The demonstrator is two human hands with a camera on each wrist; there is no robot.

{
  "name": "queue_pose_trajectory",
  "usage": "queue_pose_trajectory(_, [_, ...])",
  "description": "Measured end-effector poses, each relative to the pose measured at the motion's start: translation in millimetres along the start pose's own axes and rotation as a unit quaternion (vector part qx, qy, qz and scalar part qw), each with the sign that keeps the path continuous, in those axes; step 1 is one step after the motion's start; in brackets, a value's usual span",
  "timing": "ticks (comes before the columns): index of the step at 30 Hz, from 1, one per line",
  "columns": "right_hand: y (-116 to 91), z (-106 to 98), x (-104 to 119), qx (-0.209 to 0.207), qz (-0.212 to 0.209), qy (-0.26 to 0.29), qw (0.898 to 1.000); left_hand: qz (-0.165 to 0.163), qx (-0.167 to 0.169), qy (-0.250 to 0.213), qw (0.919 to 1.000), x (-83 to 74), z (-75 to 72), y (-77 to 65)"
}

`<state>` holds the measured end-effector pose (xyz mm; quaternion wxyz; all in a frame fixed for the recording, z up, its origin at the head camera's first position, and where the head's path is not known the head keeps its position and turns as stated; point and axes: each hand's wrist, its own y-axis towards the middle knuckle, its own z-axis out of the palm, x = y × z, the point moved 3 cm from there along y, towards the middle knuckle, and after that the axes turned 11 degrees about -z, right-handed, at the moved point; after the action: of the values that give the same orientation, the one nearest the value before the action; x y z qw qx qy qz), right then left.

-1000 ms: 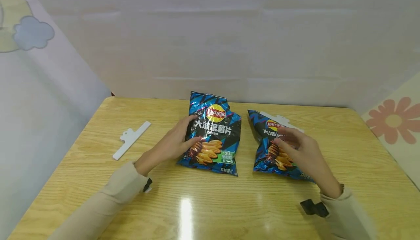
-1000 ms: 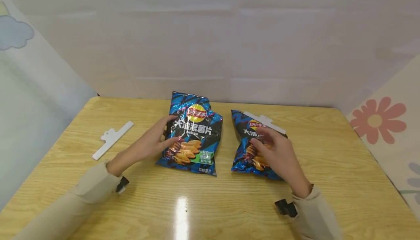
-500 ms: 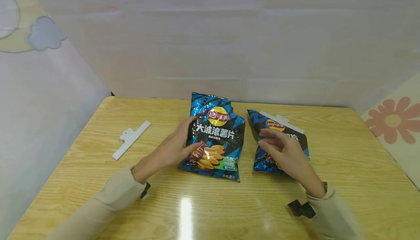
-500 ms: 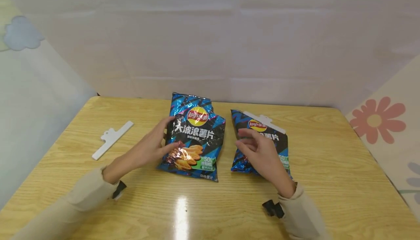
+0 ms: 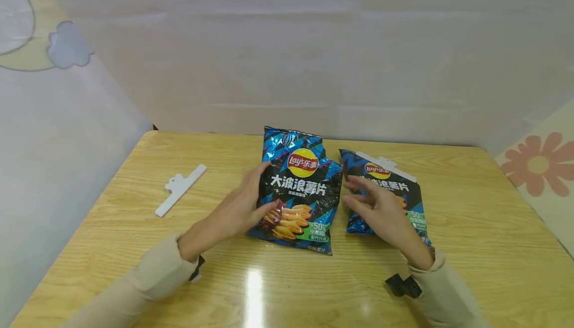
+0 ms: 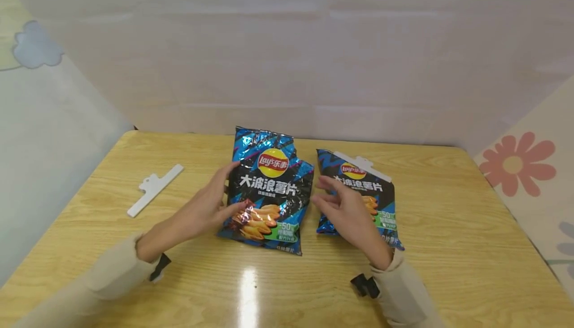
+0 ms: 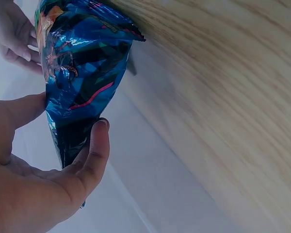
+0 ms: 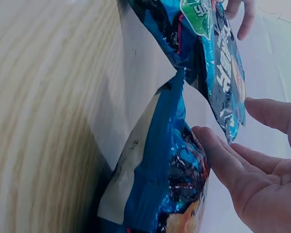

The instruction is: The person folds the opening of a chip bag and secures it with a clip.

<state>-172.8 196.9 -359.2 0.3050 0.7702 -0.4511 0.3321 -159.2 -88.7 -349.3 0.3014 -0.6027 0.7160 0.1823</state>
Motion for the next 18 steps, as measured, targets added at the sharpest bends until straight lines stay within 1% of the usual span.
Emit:
queue_pose_trajectory(6, [10, 7, 0, 0.034, 0.043, 0.024, 0.998, 0.017, -0.008, 0.006, 0.9998, 1.6, 0.3, 1.6])
queue_pose_trajectory(9, [15, 9, 2, 0.048, 0.051, 0.048, 0.996, 0.017, -0.006, 0.002, 0.9998, 2.9, -0.4, 2.0])
queue_pose_trajectory(13, [16, 16, 1, 0.027, 0.058, 0.101, 0.993, 0.028, 0.004, 0.009, 0.9995, 3.4, -3.8, 6.1])
queue_pose_trajectory(16, [16, 21, 1, 0.005, 0.063, 0.123, 0.99, 0.041, 0.007, 0.013, 0.999, 4.8, -7.1, 8.9])
queue_pose_trajectory(18, [16, 25, 2, -0.006, 0.059, 0.127, 0.99, 0.043, 0.016, 0.013, 0.9989, 6.8, -9.2, 11.1])
